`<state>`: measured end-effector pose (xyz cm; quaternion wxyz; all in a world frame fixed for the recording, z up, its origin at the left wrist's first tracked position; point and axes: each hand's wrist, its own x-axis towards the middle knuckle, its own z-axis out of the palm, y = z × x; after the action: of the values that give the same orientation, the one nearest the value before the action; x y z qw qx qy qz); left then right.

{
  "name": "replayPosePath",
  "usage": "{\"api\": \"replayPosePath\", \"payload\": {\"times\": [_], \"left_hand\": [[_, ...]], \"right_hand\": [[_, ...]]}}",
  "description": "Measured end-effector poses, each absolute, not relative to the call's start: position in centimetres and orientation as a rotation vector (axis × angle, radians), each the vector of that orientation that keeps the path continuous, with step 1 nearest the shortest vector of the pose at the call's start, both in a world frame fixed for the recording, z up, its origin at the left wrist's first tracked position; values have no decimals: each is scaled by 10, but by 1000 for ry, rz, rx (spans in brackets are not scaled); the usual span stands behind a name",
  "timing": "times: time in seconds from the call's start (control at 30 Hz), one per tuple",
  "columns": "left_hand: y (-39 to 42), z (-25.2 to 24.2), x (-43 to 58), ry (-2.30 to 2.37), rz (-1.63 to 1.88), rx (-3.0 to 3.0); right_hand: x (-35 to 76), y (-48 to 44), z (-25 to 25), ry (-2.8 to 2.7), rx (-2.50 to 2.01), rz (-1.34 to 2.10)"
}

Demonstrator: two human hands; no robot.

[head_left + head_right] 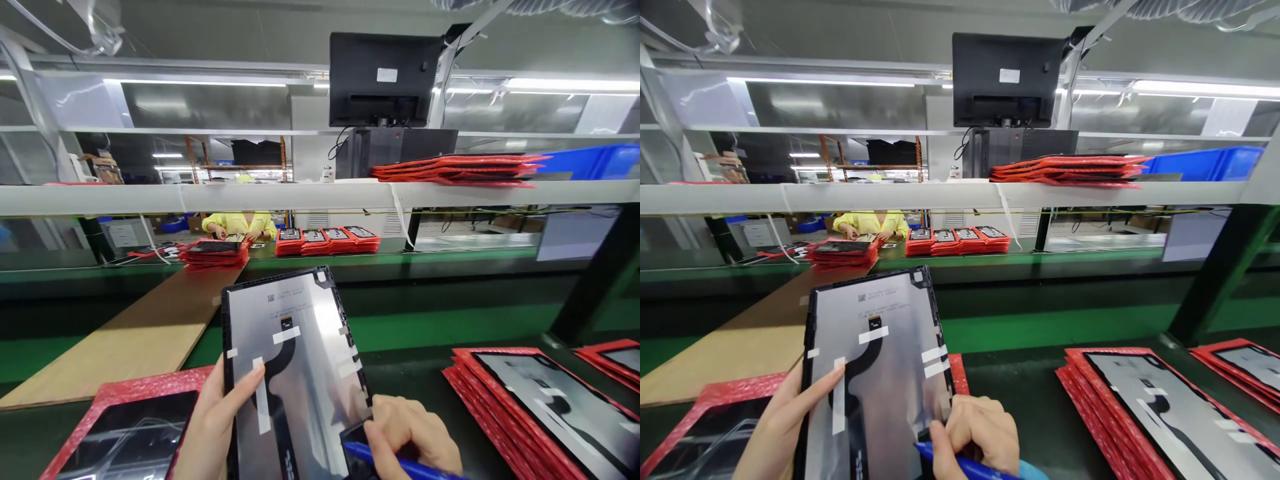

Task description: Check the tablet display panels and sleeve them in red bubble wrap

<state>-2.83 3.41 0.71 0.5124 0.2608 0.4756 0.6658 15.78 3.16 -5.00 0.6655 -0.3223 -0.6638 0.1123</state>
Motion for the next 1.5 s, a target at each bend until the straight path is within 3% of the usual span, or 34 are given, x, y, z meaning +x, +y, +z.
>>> {"api": "replayPosePath", "payload": {"times": [0.57,0.83,1.03,1.33,1.5], "left_hand": [[33,16,-14,1178,1659,565],[33,19,-14,1159,1694,555],[31,12,-17,1165,1747,606],[27,14,-14,1051,1662,604],[34,4,-21,1057,1600,642]], "right_hand": [[158,24,-41,-1424,-761,162],[162,25,-33,-936,-516,850],[187,43,-33,-1121,-823,678],[187,50,-19,-1462,-943,1026],[182,53,-21,-1511,-1060,934]]}}
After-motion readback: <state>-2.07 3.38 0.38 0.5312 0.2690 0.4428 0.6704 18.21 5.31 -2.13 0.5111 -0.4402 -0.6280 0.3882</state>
